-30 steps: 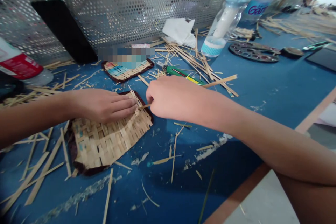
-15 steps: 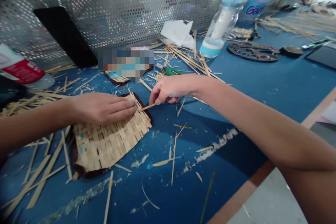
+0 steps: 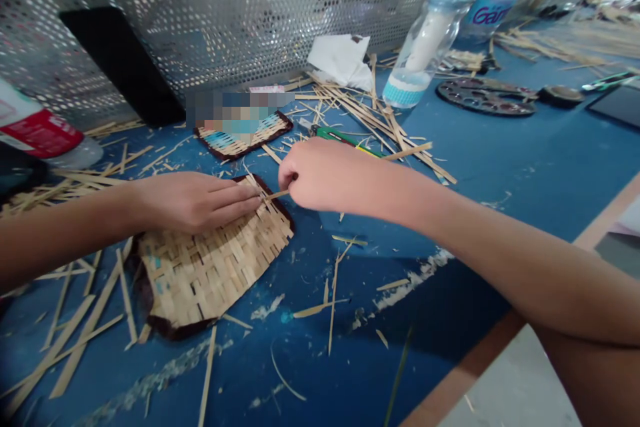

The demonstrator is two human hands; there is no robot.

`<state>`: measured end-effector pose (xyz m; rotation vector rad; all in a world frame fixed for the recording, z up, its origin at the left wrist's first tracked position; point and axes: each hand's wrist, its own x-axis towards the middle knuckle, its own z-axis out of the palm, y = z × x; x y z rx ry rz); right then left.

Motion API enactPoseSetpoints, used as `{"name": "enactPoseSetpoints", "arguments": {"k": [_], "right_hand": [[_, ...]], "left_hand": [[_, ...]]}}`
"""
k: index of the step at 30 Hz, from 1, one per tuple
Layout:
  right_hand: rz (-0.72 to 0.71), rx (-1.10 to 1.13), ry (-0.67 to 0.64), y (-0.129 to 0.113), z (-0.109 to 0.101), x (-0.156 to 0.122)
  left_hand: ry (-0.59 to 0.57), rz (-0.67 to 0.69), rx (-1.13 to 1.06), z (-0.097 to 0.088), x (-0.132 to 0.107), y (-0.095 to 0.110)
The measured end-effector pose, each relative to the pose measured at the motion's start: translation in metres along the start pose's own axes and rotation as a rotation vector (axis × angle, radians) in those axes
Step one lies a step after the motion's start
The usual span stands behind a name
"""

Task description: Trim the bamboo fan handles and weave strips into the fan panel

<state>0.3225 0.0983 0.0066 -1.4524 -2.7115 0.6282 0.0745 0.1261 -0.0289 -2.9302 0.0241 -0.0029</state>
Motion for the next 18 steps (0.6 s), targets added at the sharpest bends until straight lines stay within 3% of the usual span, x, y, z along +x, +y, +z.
{"name": "enactPoseSetpoints", "arguments": {"k": [4, 7, 11, 15, 18], "right_hand": [[0.039, -0.054, 0.034, -0.012, 0.004, -0.01], [0.018, 0.031, -0.046, -0.002, 0.003, -0.001], [0.01, 0.141, -0.156, 0.016, -0.001, 0.014], [0.016, 0.142, -0.154, 0.023, -0.008, 0.016], [-0.01, 0.161, -0.155, 0.024, -0.011, 0.015]], "left_hand": [[-0.075, -0.087, -0.085, 0.0, 0.001, 0.003], [-0.15, -0.15, -0.131, -0.003, 0.003, 0.002], [-0.116, -0.228, -0.276, -0.011, 0.007, -0.005], [-0.122, -0.418, -0.504, -0.018, 0.015, -0.011], [-0.099, -0.522, -0.614, -0.019, 0.021, -0.004]]}}
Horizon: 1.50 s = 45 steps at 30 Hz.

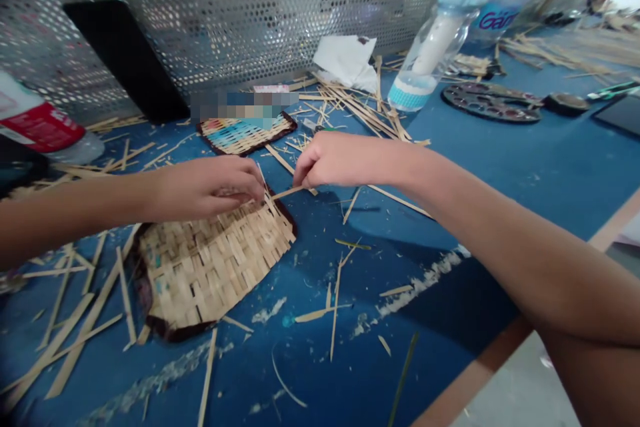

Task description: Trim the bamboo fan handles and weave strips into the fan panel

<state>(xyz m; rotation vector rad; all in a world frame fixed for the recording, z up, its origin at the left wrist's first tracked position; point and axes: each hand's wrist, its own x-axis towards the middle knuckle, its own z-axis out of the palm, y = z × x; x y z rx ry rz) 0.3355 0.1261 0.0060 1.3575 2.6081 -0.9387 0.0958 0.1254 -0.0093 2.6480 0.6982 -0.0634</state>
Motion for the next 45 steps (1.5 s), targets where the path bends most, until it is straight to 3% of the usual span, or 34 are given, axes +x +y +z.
{"name": "enactPoseSetpoints", "arguments": {"k": [5, 9, 17, 22, 28, 34, 45], "right_hand": [[0.005, -0.014, -0.014, 0.004, 0.002, 0.001], [0.007, -0.028, -0.017, 0.006, 0.004, 0.0], [-0.027, -0.056, -0.004, 0.004, 0.004, -0.004], [-0.059, 0.005, -0.087, 0.003, 0.002, -0.001], [-0.053, 0.027, -0.084, 0.006, 0.001, 0.001], [-0.005, 0.067, -0.145, 0.011, 0.002, 0.003], [0.02, 0.097, -0.162, 0.007, 0.005, 0.001]], "left_hand": [[0.139, -0.037, -0.09, 0.015, 0.001, 0.014], [0.142, -0.01, -0.137, 0.023, 0.002, 0.013], [0.24, 0.05, 0.213, 0.039, 0.01, 0.017], [0.238, 0.076, 0.162, 0.038, 0.009, 0.016], [0.336, 0.121, -0.002, 0.039, 0.002, 0.011], [0.299, 0.211, -0.089, 0.036, 0.004, 0.011], [0.254, 0.175, 0.111, 0.034, 0.007, 0.012]]}}
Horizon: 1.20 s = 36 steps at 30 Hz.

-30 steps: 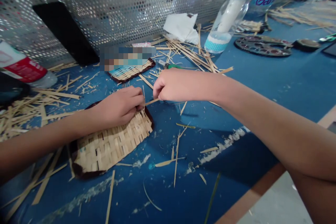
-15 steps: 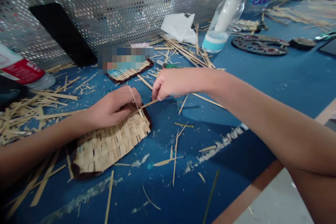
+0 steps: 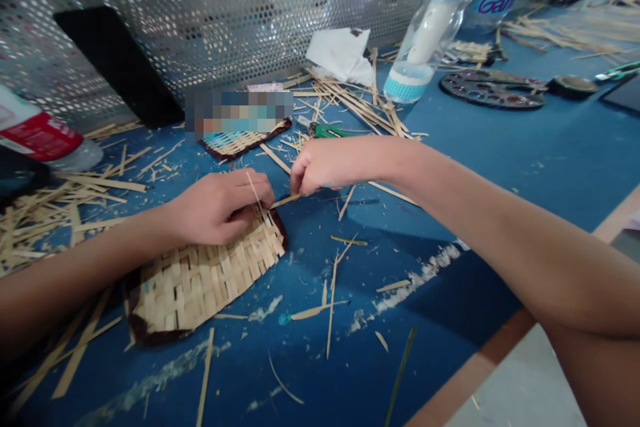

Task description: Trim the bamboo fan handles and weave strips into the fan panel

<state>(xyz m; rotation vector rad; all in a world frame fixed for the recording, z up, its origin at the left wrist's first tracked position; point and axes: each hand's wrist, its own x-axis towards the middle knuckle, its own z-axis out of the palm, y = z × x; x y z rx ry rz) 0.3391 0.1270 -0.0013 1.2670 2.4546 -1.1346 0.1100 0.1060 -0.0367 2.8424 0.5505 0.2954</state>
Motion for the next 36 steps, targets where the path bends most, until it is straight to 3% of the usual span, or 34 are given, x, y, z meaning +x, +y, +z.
{"name": "enactPoseSetpoints", "arguments": {"k": [11, 19, 29, 36], "right_hand": [[-0.007, -0.019, 0.001, -0.001, -0.001, 0.001], [-0.018, -0.009, 0.028, -0.002, 0.001, 0.0], [0.009, 0.159, -0.061, 0.0, 0.007, 0.006], [-0.033, 0.099, 0.013, 0.0, 0.01, 0.01]], "left_hand": [[0.015, -0.021, -0.222, -0.003, 0.0, -0.006], [-0.045, -0.176, -0.286, -0.002, 0.007, -0.003], [-0.042, -0.158, -0.368, -0.001, 0.006, -0.004], [-0.062, -0.169, -0.405, -0.002, 0.006, -0.003]]}}
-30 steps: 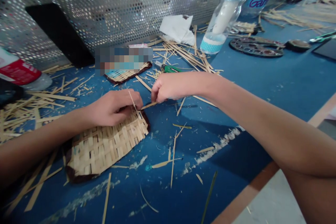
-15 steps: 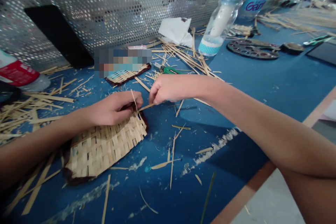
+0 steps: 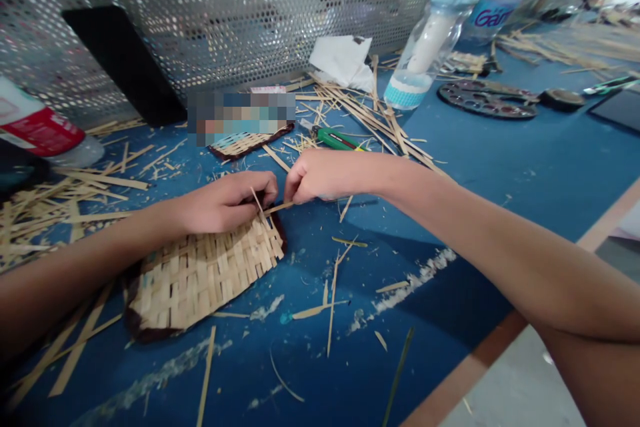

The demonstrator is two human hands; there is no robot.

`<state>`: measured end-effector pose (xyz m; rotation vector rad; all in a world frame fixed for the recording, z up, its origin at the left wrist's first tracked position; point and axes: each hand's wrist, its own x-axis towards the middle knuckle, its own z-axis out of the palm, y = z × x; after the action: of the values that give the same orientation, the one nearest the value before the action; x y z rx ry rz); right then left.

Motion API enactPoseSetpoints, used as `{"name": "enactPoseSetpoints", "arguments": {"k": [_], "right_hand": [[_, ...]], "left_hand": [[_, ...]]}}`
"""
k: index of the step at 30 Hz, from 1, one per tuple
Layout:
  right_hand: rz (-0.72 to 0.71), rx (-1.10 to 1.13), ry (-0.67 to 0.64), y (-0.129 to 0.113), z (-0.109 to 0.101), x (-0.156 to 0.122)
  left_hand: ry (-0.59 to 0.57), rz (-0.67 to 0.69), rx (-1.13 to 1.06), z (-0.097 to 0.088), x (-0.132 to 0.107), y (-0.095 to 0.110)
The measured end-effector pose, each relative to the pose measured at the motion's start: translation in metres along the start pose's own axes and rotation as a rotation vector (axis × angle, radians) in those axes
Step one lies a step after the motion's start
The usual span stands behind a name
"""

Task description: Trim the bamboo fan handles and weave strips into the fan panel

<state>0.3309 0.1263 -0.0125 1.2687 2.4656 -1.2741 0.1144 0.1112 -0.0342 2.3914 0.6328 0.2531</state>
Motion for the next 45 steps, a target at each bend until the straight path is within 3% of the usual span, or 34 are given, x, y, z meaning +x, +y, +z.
{"name": "enactPoseSetpoints", "arguments": {"k": [3, 8, 11, 15, 19, 23, 35, 40, 45], "right_hand": [[0.026, 0.01, 0.011, -0.003, 0.003, 0.0], [0.059, -0.257, 0.178, -0.018, 0.007, -0.018], [0.077, -0.291, 0.222, -0.022, 0.01, -0.023], [-0.006, -0.116, 0.117, -0.012, 0.009, -0.011], [0.004, 0.157, -0.075, 0.003, 0.001, 0.003], [-0.001, 0.257, -0.185, 0.01, -0.003, 0.005], [0.023, 0.186, -0.252, 0.013, -0.009, 0.007], [-0.044, -0.1, -0.117, 0.005, -0.008, 0.0], [-0.047, -0.054, -0.131, 0.002, -0.003, 0.001]], "left_hand": [[-0.004, 0.002, 0.025, -0.001, 0.0, 0.0], [-0.004, 0.008, -0.006, 0.0, -0.001, -0.001], [-0.002, 0.014, -0.018, 0.001, -0.001, -0.003], [-0.011, 0.042, 0.039, 0.001, -0.001, -0.004], [-0.01, 0.033, 0.027, -0.001, -0.001, -0.002], [0.001, 0.08, -0.007, -0.004, -0.004, -0.001], [-0.091, 0.102, 0.097, -0.008, -0.008, -0.003], [-0.089, 0.191, 0.098, -0.007, -0.007, -0.011], [-0.085, 0.136, 0.041, -0.011, -0.009, -0.015]]}}
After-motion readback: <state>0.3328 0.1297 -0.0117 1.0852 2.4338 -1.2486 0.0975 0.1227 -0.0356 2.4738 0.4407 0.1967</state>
